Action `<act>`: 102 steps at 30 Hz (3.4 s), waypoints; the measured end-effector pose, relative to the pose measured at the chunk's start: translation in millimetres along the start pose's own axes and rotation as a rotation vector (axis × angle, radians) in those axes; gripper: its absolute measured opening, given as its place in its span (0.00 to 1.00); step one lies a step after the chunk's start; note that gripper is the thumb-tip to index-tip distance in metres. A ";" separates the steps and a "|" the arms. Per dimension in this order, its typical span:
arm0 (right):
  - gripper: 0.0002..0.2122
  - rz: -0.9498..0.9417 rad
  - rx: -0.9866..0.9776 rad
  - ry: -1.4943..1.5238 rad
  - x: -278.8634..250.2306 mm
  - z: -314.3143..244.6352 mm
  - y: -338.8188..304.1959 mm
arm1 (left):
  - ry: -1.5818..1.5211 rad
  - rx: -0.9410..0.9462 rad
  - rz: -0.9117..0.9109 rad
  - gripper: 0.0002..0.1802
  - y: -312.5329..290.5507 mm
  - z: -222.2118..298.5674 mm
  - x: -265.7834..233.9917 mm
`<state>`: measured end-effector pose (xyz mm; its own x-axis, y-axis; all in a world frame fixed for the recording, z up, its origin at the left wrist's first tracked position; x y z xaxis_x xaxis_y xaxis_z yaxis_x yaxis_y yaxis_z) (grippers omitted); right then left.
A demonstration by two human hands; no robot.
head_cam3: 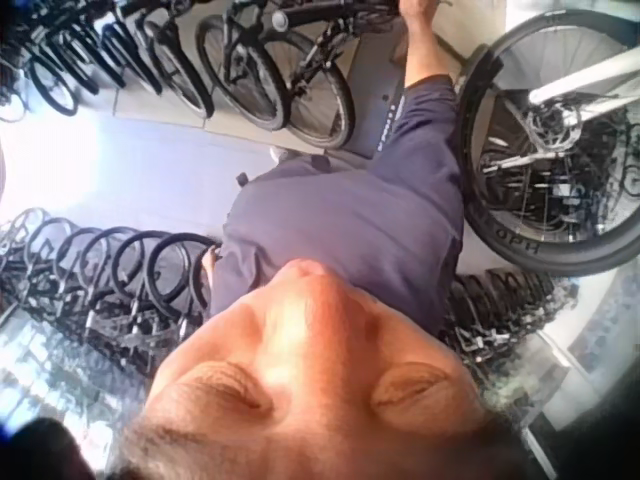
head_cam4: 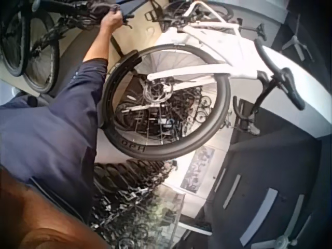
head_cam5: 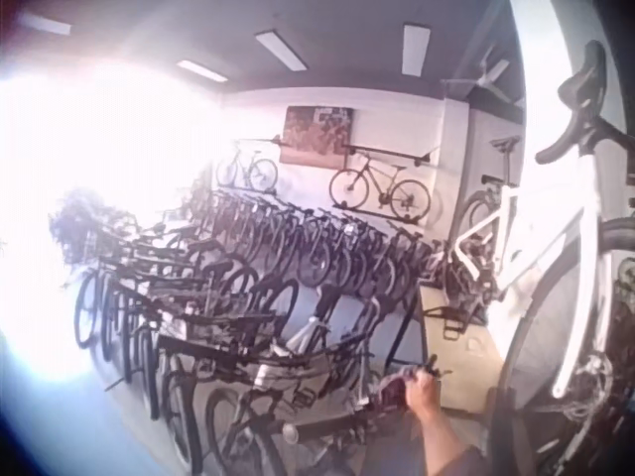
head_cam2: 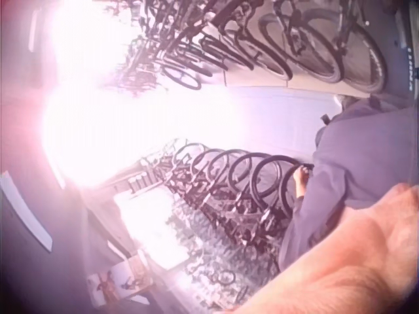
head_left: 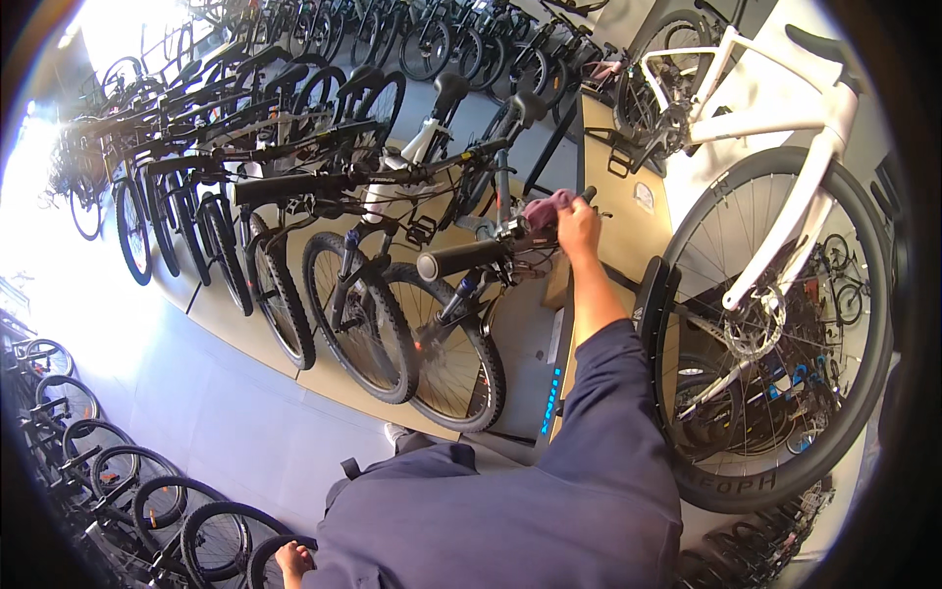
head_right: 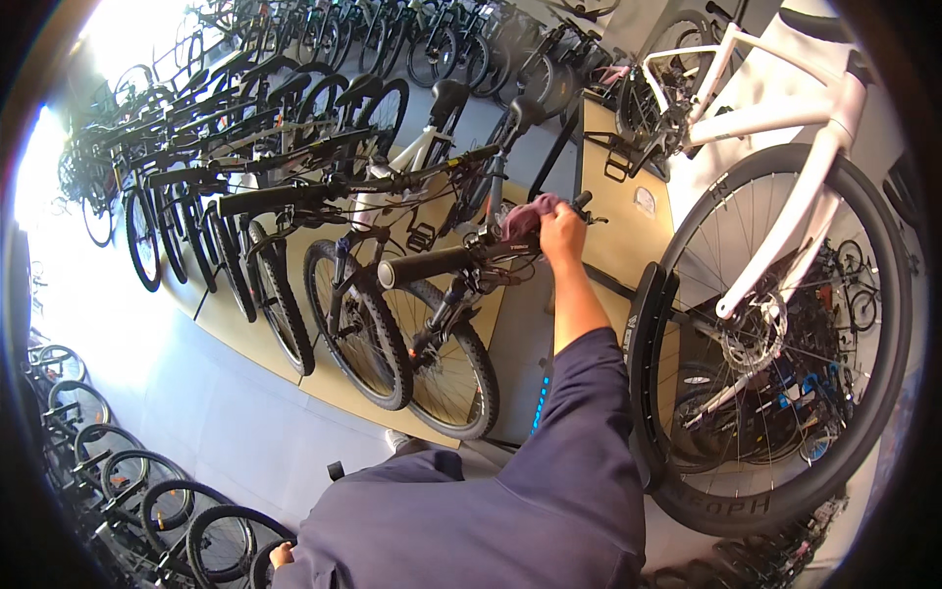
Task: The person wipes handlebars, frames, and baskets of multiple bicycles in a shop using a purple cloth. They move between rows of adult and children's bikes, wiping different parts of each bicycle before placing them back in position.
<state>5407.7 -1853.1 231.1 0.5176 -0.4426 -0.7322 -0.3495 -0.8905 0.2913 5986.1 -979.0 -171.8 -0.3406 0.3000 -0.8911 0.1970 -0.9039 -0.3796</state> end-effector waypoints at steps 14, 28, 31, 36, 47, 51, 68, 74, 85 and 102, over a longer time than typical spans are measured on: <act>0.14 -0.367 0.085 -0.004 2.6 -19.4 39.0 | -1.303 -0.669 0.258 0.05 67.2 -23.0 -29.8; 0.16 -0.904 -0.265 -0.383 177.2 -311.4 -102.7 | -1.308 -0.569 0.170 0.11 164.4 -135.3 -64.1; 0.15 -0.972 -0.269 -0.675 190.6 -293.3 -80.7 | -1.432 -0.808 0.265 0.12 151.3 -159.4 -67.4; 0.14 -0.237 0.106 -0.264 152.9 -274.1 14.8 | -1.477 -0.548 0.095 0.06 137.1 -230.6 -30.7; 0.13 -0.510 0.508 0.097 241.1 -172.2 -1.5 | -1.406 -0.988 0.263 0.02 158.6 -298.2 -108.3; 0.14 -0.190 0.226 -0.324 233.7 -157.3 50.9 | -1.348 -0.979 0.271 0.05 203.4 -265.1 -158.3; 0.13 -0.895 -0.039 -0.306 425.3 -426.3 -22.4 | -1.015 -0.249 0.665 0.26 444.3 -150.1 -560.3; 0.12 -0.828 -0.352 -0.203 422.4 -512.3 -125.7 | -0.900 0.320 0.932 0.33 548.6 -32.9 -746.9; 0.11 -0.678 -0.732 -0.192 380.0 -567.7 -174.1 | -0.367 0.638 0.638 0.16 619.2 39.4 -808.5; 0.14 -0.684 0.267 -1.001 330.0 -309.4 -38.7 | -0.408 0.683 0.577 0.17 624.4 35.7 -804.4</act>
<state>5833.7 -1997.2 168.6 -0.1264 0.4834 -0.8662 -0.4509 -0.8058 -0.3839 6350.3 -1795.6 316.9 -0.6758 -0.2555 -0.6914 -0.0969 -0.8991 0.4270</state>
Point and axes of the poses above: each hand's wrist, its own y-axis towards the middle knuckle, its own x-axis out of the palm, z = x × y, the point moved 10 cm from there along y, towards the middle knuckle, and after that the axes turned 15 degrees about x, right-handed, at the moved point
